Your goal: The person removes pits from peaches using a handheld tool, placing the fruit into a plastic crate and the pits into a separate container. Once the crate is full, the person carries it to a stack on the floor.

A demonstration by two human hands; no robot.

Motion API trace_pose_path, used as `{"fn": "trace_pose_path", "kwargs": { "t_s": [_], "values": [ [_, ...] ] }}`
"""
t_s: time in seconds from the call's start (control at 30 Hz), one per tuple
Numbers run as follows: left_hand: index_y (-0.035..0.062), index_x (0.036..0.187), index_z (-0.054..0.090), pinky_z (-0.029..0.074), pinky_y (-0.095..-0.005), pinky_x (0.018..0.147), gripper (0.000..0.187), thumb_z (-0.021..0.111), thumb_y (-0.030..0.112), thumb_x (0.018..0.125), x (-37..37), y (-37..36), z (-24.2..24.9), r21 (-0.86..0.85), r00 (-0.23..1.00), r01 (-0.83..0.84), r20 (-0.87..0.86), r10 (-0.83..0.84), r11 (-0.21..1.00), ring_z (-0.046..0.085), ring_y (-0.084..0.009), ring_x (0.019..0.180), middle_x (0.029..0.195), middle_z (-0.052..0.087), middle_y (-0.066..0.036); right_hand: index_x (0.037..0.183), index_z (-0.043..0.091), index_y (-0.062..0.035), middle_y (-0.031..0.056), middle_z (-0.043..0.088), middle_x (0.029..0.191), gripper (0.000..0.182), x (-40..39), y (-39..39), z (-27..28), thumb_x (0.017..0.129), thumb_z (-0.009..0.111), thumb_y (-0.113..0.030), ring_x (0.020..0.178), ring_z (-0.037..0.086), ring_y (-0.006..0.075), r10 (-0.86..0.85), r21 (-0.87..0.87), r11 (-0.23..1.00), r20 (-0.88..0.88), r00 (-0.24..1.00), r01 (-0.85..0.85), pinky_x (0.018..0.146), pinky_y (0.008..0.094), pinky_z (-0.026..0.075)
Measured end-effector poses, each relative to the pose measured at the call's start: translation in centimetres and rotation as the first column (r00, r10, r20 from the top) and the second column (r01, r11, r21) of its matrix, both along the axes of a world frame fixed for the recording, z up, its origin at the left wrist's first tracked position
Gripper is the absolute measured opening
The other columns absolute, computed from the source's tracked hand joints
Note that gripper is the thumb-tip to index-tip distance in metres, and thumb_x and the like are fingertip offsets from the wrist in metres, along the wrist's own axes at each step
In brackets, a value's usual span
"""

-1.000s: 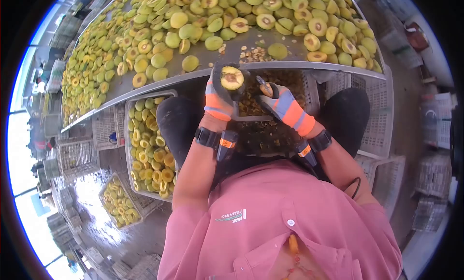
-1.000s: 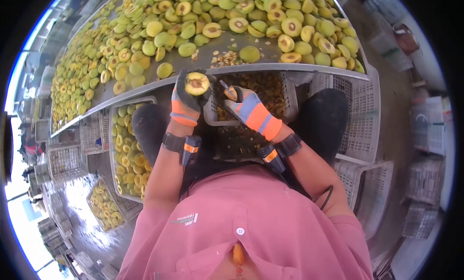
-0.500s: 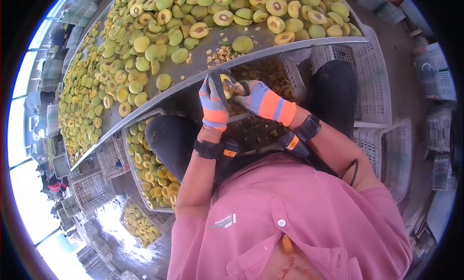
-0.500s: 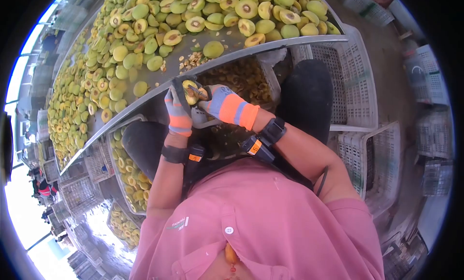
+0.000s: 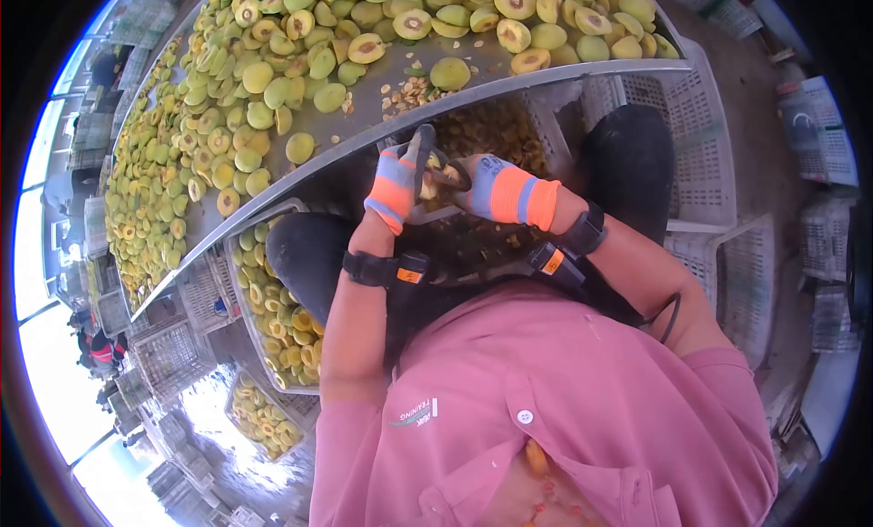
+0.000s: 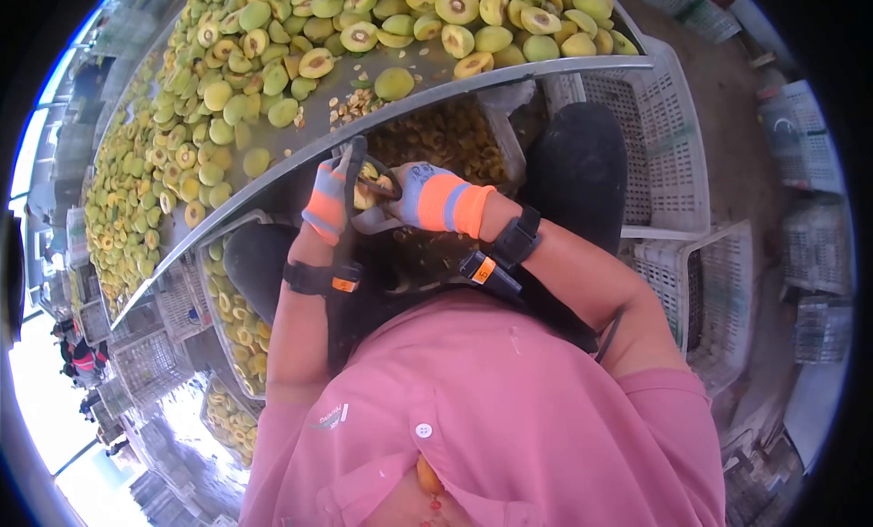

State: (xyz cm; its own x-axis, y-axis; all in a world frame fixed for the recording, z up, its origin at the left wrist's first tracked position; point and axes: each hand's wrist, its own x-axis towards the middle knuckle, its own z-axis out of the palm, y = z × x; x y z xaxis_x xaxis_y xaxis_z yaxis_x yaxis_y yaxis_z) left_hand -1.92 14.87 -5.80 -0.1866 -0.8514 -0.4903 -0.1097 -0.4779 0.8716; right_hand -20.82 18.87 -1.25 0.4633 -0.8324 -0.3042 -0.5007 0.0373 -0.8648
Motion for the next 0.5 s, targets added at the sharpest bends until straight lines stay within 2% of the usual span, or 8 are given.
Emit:
{"fn": "trace_pose_path", "kwargs": {
  "t_s": [0.07,0.1,0.17,0.23,0.33,0.37,0.43,0.5],
  "values": [
    [0.0016,0.113,0.06,0.049,-0.0296,0.065,0.031,0.058,0.025,0.093,1.2,-0.1,-2.5,-0.259,0.941,0.305,0.23,-0.248,0.916,0.062,-0.017,0.073,0.083,0.064,-0.006,0.094,0.064,0.0029,0.0216,0.065,0.081,0.031,-0.4,-0.1,-0.8,0.079,0.063,-0.025,0.077,0.064,0.0333,0.047,0.106,0.994,-0.056,0.997,-0.041,0.068,0.0383,0.049],
    [0.0024,0.116,0.058,0.05,-0.0304,0.066,0.033,0.06,0.024,0.091,1.1,0.1,-3.4,-0.189,0.965,0.243,0.146,-0.217,0.951,0.063,-0.0177,0.076,0.085,0.064,-0.007,0.094,0.064,0.0043,0.0252,0.066,0.087,0.034,-0.6,-0.3,-1.6,0.077,0.064,-0.026,0.086,0.064,0.0378,0.069,0.161,0.985,-0.08,0.994,-0.056,0.074,0.0398,0.049],
    [0.0041,0.123,0.054,0.051,-0.0319,0.069,0.04,0.064,0.021,0.088,1.0,0.4,-5.0,-0.036,0.994,0.108,-0.01,-0.109,0.993,0.064,-0.0192,0.081,0.088,0.063,-0.007,0.091,0.065,0.0067,0.0224,0.066,0.082,0.035,-0.8,-0.6,-4.5,0.074,0.066,-0.024,0.077,0.066,0.0313,0.074,0.197,0.978,-0.01,0.997,-0.071,0.067,0.037,0.05],
    [0.0042,0.123,0.053,0.051,-0.0322,0.072,0.043,0.067,0.015,0.084,-2.7,2.4,4.2,0.319,0.982,-0.153,-0.057,0.18,0.935,0.063,-0.0211,0.083,0.092,0.063,-0.01,0.09,0.065,0.0072,0.02,0.067,0.079,0.035,-0.8,-0.8,-4.5,0.074,0.066,-0.023,0.073,0.066,0.028,0.021,0.308,0.951,0.049,0.999,-0.035,0.064,0.0361,0.05],
    [0.003,0.121,0.053,0.05,-0.0323,0.079,0.045,0.069,0.013,0.081,-2.1,4.5,1.4,-0.04,0.992,-0.123,-0.033,0.122,0.992,0.062,-0.0227,0.088,0.095,0.062,-0.012,0.09,0.064,0.0081,0.0173,0.067,0.078,0.035,-0.4,-0.4,-3.4,0.074,0.067,-0.022,0.07,0.065,0.0243,-0.052,0.391,0.92,0.072,0.996,0.02,0.061,0.0348,0.049],
    [0.0027,0.119,0.054,0.049,-0.0318,0.079,0.042,0.069,0.014,0.081,-2.2,5.3,0.2,-0.207,0.991,-0.12,0.027,0.128,0.971,0.062,-0.0222,0.088,0.095,0.062,-0.012,0.09,0.064,0.0083,0.0174,0.067,0.078,0.035,-0.2,-0.2,-3.4,0.075,0.067,-0.023,0.07,0.065,0.0242,-0.07,0.407,0.913,0.07,0.995,0.036,0.062,0.0349,0.049],
    [0.0021,0.114,0.056,0.049,-0.031,0.081,0.038,0.069,0.016,0.081,-2.7,6.5,-1.0,-0.52,0.974,-0.082,0.139,0.179,0.85,0.061,-0.0211,0.089,0.094,0.061,-0.012,0.09,0.063,0.0087,0.0178,0.067,0.078,0.036,1.1,0.3,-6.4,0.076,0.067,-0.024,0.07,0.065,0.0247,-0.125,0.287,0.953,0.091,0.988,0.094,0.063,0.0353,0.049],
    [0.0014,0.112,0.056,0.048,-0.0311,0.078,0.033,0.067,0.013,0.082,-2.9,6.4,-1.2,-0.596,0.952,-0.069,0.2,0.231,0.8,0.06,-0.0201,0.086,0.093,0.062,-0.009,0.09,0.063,0.0081,0.0183,0.066,0.078,0.037,1.6,0.7,-7.5,0.076,0.067,-0.026,0.07,0.065,0.0256,-0.163,0.23,0.965,0.131,0.978,0.13,0.065,0.0359,0.049]
  ]
}}
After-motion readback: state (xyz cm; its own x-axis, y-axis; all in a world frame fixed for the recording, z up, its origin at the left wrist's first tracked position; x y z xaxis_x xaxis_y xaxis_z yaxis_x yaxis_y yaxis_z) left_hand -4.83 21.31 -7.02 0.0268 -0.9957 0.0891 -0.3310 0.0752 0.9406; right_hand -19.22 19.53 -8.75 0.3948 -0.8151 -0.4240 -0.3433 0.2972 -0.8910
